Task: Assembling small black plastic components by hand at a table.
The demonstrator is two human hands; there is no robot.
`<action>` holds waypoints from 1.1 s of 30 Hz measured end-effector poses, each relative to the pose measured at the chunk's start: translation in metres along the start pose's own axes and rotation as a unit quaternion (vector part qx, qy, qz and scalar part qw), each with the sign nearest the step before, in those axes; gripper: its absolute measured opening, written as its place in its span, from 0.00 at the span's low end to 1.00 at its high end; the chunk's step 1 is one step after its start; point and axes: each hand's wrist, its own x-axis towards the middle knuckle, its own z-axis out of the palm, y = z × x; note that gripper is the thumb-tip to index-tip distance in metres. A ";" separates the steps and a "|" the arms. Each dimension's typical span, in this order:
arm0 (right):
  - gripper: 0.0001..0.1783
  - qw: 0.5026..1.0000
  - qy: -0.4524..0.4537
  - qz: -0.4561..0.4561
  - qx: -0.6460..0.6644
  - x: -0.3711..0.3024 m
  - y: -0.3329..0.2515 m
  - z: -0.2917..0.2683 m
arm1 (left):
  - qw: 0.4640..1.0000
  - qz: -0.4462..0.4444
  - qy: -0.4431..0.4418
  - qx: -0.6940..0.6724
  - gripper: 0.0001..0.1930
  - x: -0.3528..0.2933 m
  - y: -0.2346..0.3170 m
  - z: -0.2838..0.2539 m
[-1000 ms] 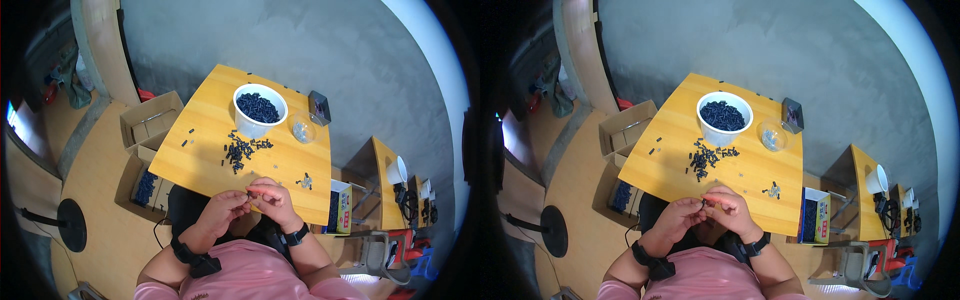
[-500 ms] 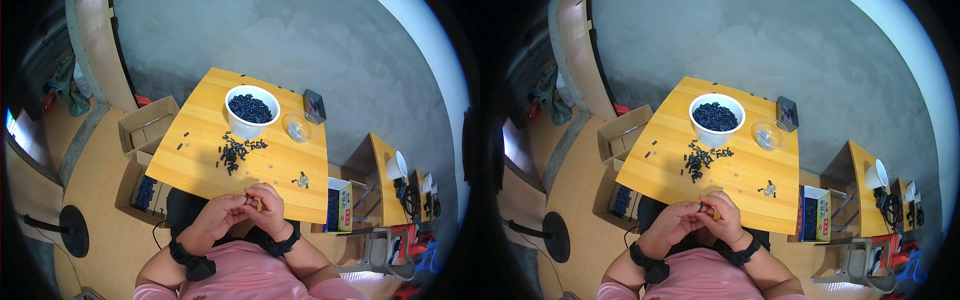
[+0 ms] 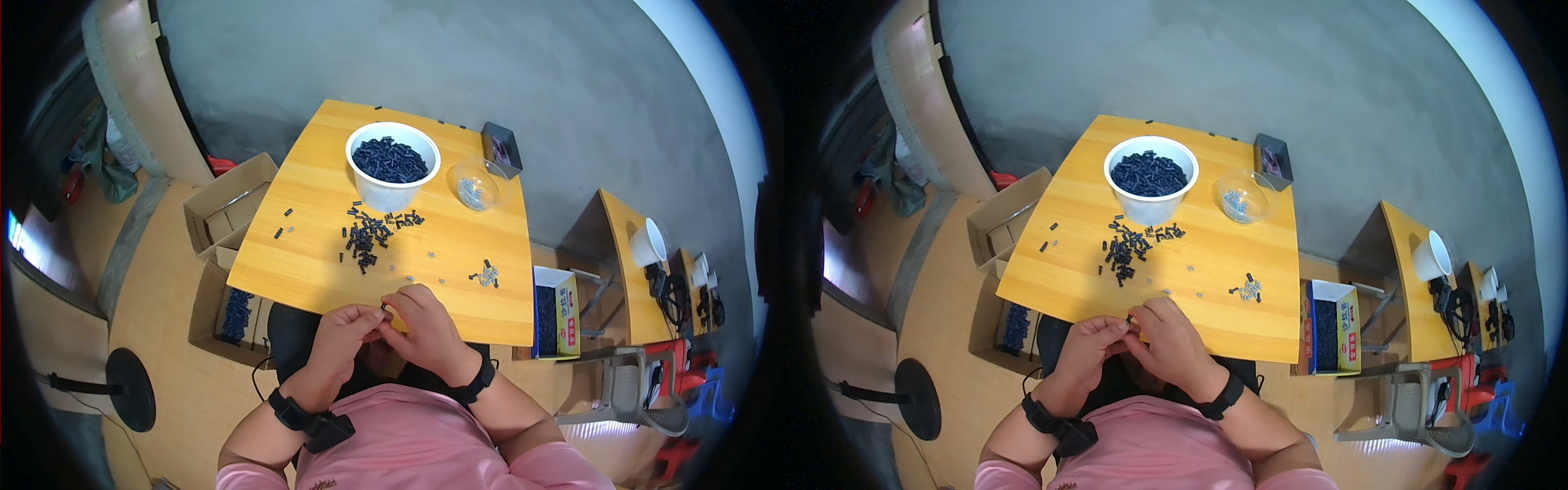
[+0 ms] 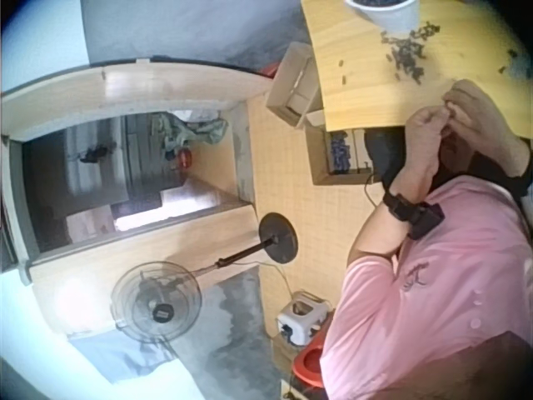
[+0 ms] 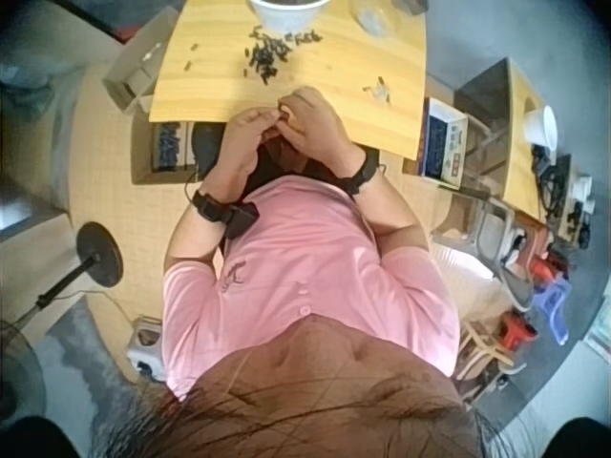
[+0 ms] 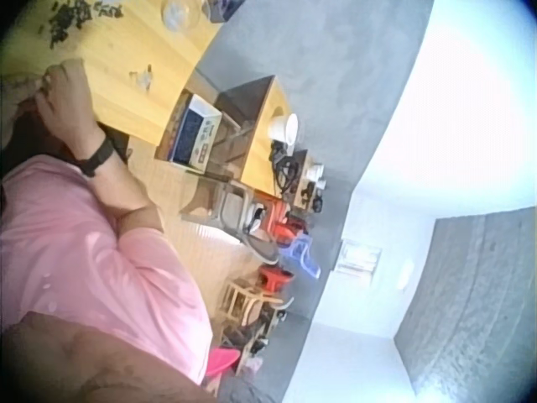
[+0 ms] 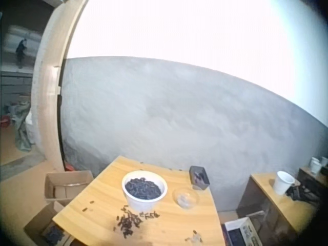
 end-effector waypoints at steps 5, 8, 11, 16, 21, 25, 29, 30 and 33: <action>0.09 0.994 -0.059 -0.048 -0.083 0.002 0.001 -0.002 | 1.000 0.019 -0.011 0.008 0.07 0.005 -0.011 -0.005; 0.09 0.997 -0.050 -0.022 -0.050 -0.002 0.005 -0.001 | 0.999 0.002 -0.008 0.037 0.07 0.007 -0.007 -0.005; 0.09 0.996 -0.061 -0.028 -0.050 -0.005 0.008 0.003 | 0.995 -0.014 -0.032 0.089 0.08 0.010 -0.009 -0.015; 0.11 0.987 -0.110 -0.042 -0.111 0.000 0.005 0.001 | 0.983 0.041 -0.017 0.181 0.08 0.010 -0.016 -0.022; 0.12 0.964 -0.177 -0.060 -0.189 0.005 0.002 -0.001 | 0.964 0.057 -0.016 0.259 0.07 0.005 -0.010 -0.021; 0.11 0.951 -0.205 -0.067 -0.222 0.004 0.000 0.003 | 0.950 0.046 -0.009 0.310 0.07 0.000 -0.002 -0.020; 0.12 0.946 -0.211 -0.087 -0.232 0.002 -0.006 0.007 | 0.948 0.054 -0.003 0.315 0.07 -0.004 -0.004 -0.022; 0.12 0.945 -0.213 -0.087 -0.232 0.002 -0.007 0.007 | 0.950 0.055 -0.003 0.309 0.07 -0.006 -0.004 -0.022; 0.11 0.941 -0.224 -0.088 -0.238 0.002 -0.008 0.009 | 0.937 0.061 -0.007 0.343 0.07 -0.013 0.002 -0.020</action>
